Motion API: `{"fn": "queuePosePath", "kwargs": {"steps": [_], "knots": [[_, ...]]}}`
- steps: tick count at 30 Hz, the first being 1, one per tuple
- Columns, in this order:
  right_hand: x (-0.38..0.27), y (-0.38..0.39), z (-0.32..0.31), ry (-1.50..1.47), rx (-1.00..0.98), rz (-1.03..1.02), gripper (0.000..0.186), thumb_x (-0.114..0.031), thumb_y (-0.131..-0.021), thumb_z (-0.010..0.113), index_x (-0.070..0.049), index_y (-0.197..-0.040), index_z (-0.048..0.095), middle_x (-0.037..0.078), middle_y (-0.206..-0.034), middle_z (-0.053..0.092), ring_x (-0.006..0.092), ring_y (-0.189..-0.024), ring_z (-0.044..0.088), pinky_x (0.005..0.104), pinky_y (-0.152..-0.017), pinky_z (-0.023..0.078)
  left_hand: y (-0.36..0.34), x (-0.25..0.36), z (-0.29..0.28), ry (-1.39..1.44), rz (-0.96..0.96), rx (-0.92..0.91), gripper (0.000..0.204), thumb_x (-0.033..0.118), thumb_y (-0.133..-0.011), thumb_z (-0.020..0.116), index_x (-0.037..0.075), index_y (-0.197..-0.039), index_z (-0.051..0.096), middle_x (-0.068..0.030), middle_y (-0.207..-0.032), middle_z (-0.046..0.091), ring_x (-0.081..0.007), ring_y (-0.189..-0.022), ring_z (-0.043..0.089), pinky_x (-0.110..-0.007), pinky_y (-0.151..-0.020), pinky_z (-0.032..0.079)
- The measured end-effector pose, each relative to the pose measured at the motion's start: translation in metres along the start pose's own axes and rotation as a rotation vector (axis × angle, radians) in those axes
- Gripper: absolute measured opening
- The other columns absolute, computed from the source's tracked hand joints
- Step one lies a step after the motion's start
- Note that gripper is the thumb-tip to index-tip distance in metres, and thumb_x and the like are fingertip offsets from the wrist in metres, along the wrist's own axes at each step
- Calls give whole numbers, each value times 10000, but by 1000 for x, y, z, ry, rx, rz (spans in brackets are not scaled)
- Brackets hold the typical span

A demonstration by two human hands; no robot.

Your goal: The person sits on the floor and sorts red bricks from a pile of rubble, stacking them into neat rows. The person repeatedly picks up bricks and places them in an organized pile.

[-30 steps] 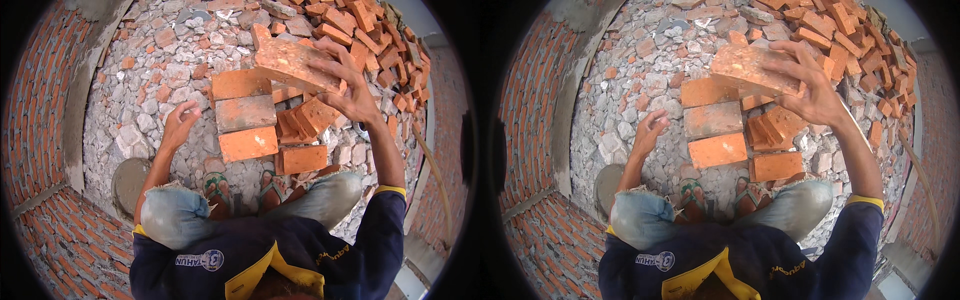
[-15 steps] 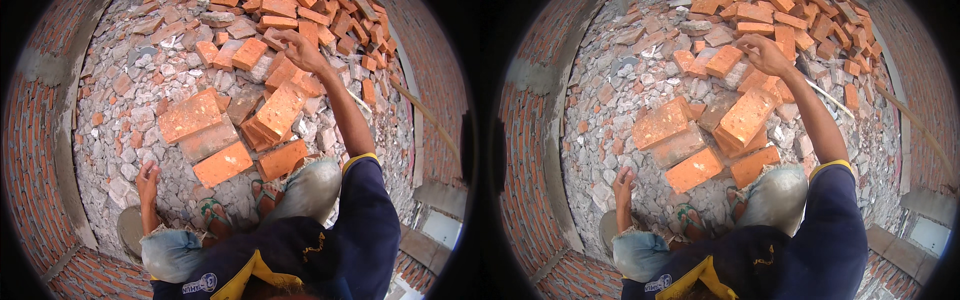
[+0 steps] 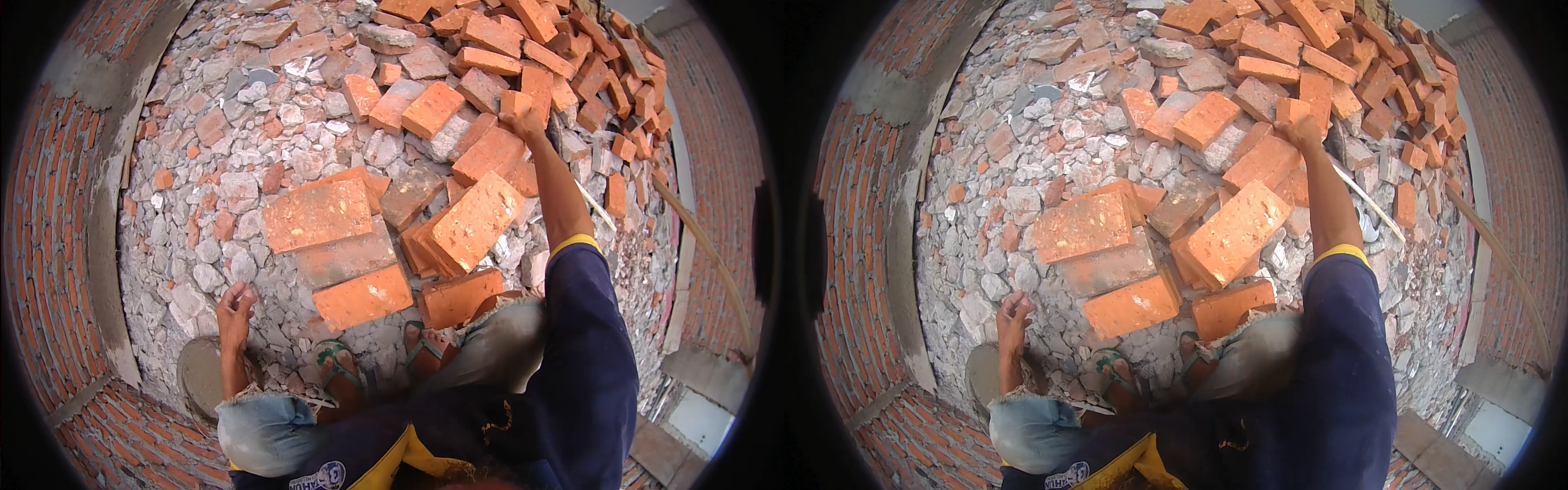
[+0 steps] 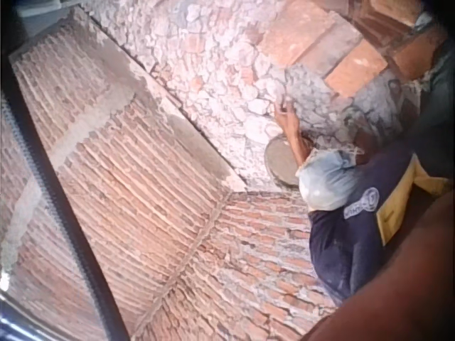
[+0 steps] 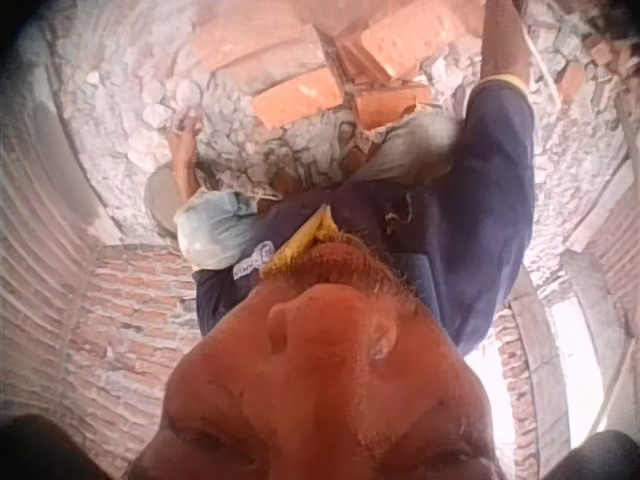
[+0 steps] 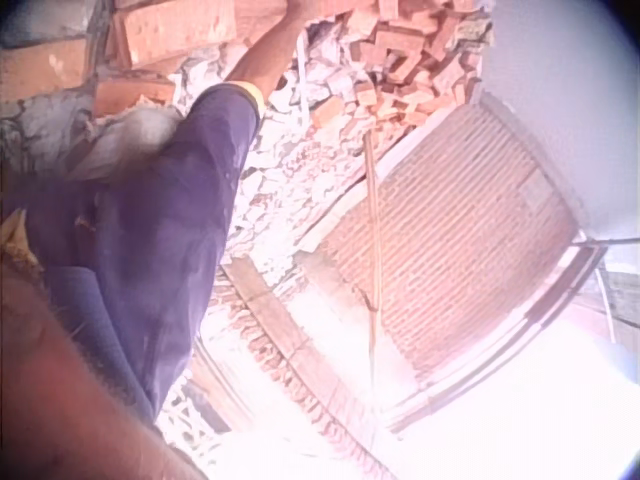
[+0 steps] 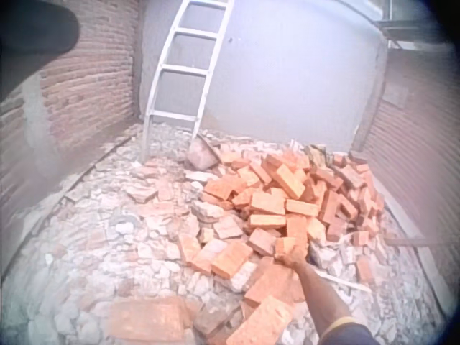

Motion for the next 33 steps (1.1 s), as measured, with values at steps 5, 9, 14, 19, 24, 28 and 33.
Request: {"fn": "queuePosePath", "kwargs": {"steps": [5, 9, 14, 19, 24, 28, 33], "knots": [[-20, 8, -15, 131, 271, -176, 990, -461, -610, 836, 91, -1336, 452, 271, -1218, 610, 407, -1116, 606, 420, -971, 476, 0, -9, -12, 33, -25, 32, 563, 348, -906, 686, -1, -1319, 527, -75, -1189, 629, -174, -986, 639, -309, -750, 481], [-93, 42, -61, -23, 168, -568, 948, -302, -657, 830, 18, -1431, 385, 243, -1340, 535, 360, -1208, 553, 411, -1034, 438, -5, -9, -11, 11, -11, 40, 503, 310, -918, 671, 3, -1297, 548, -59, -1128, 651, -155, -962, 638, -282, -729, 474], [-184, 124, -49, 305, -435, -1193, 963, -152, -644, 825, -57, -1475, 347, 216, -1403, 479, 360, -1259, 509, 422, -1057, 445, -16, -5, 3, 28, -28, -17, 481, 251, -922, 662, -16, -1303, 538, -75, -1133, 654, -144, -949, 631, -271, -705, 480], [-210, 205, 26, 678, -1076, -1226, 832, -79, -700, 757, -78, -1452, 401, 190, -1348, 543, 362, -1227, 535, 416, -1038, 454, -12, 1, 2, -37, 77, 16, 509, 269, -916, 676, -22, -1309, 535, -101, -1177, 643, -141, -950, 624, -278, -709, 481], [-207, 169, 51, 691, -1334, -1104, 659, -26, -780, 678, -76, -1405, 475, 165, -1332, 570, 334, -1208, 559, 396, -1016, 466, 0, -24, -17, 21, 2, 87, 508, 276, -918, 678, -23, -1304, 539, -94, -1164, 650, -151, -954, 636, -276, -702, 482], [-199, 95, 50, 802, -439, -1188, 939, -39, -732, 743, -212, -1527, 273, 96, -1553, 323, 301, -1329, 451, 389, -1060, 418, 0, -42, -29, 81, -72, 91, 507, 315, -923, 664, -2, -1301, 547, -67, -1117, 662, -150, -966, 644, -264, -696, 467], [-186, 56, 73, 1016, -429, -1267, 1049, -53, -663, 804, -226, -1523, 229, 77, -1509, 369, 276, -1368, 391, 420, -1113, 348, -3, -31, -25, 8, -65, 67, 502, 314, -920, 664, -1, -1294, 552, -66, -1112, 662, -147, -966, 645, -266, -707, 465]]}}
Point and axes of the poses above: each hand's wrist, its own y-axis away from the middle knuckle, its own z-axis out of the palm, x = y × z, the point moved 2 cm from there along -y, towards the middle knuckle
